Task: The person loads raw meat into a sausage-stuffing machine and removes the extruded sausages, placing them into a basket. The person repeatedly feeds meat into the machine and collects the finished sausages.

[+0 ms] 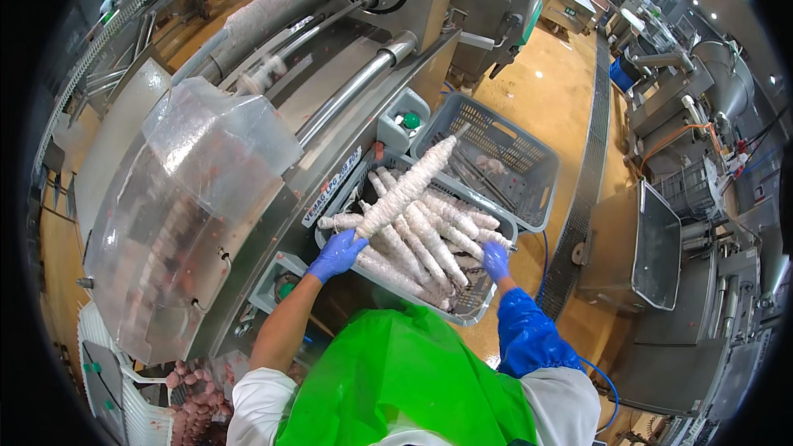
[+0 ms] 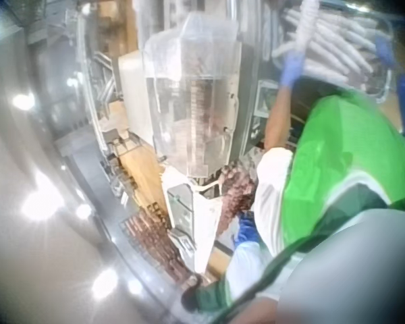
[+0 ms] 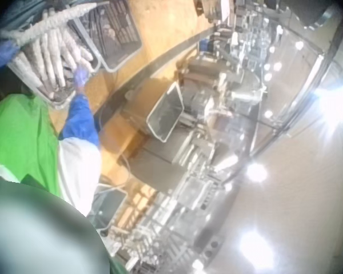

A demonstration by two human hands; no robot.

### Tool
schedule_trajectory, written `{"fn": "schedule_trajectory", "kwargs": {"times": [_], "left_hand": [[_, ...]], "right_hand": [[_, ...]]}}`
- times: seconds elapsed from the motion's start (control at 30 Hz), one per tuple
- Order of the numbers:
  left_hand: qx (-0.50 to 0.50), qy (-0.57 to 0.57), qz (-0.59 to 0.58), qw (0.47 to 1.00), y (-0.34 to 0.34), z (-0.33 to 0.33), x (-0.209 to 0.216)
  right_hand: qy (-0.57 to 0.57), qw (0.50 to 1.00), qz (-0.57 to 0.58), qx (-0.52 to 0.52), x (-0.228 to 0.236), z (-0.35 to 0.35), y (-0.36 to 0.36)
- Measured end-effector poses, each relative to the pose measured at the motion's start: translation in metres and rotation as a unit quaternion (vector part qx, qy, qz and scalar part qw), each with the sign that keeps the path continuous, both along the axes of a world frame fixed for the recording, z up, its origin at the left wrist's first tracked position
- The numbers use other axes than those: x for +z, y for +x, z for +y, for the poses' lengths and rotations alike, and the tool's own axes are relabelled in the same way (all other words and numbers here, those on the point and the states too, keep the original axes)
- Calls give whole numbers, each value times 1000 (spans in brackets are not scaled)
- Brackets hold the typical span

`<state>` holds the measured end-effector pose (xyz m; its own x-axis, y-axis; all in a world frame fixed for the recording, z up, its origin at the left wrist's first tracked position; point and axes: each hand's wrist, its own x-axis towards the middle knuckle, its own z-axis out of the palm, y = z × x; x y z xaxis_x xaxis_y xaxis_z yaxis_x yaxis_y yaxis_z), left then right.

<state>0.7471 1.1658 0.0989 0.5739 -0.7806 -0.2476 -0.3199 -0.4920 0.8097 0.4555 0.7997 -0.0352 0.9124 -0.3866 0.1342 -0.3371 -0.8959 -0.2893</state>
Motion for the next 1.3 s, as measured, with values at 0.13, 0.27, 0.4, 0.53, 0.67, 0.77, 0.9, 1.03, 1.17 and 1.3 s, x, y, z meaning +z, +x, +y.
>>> {"fn": "schedule_trajectory", "kwargs": {"times": [0.13, 0.27, 0.4, 0.53, 0.67, 0.77, 0.9, 1.03, 1.17, 1.3], "left_hand": [[16, -6, 4, 1000, 6, -4, -18], [16, 26, -34, 999, 3, -10, -53], [9, 123, -108, 986, -15, -29, -75], [2, 160, -203, 966, -24, -22, -110], [-31, 208, -164, 964, -27, -27, -83], [14, 149, -187, 971, -30, -4, -62], [43, 109, -100, 988, -18, 48, 16], [97, 220, -116, 964, -29, 135, 67], [132, 290, -158, 935, -40, 190, 44], [130, 279, -127, 943, -31, 189, 37]], "right_hand": [[296, 885, 15, -358, -1, -30, -86], [398, 873, -30, -282, 84, 8, -18], [312, 943, 5, -116, 73, 38, 49], [303, 948, 98, 0, 111, 79, 84], [356, 925, 135, -3, 104, 81, 83], [339, 934, 112, 15, 96, 79, 114], [252, 964, -17, 89, 131, 103, 183], [243, 949, -139, 149, 157, 156, 275], [253, 914, -216, 232, 212, 215, 366], [388, 857, -249, 232, 230, 209, 491]]}}
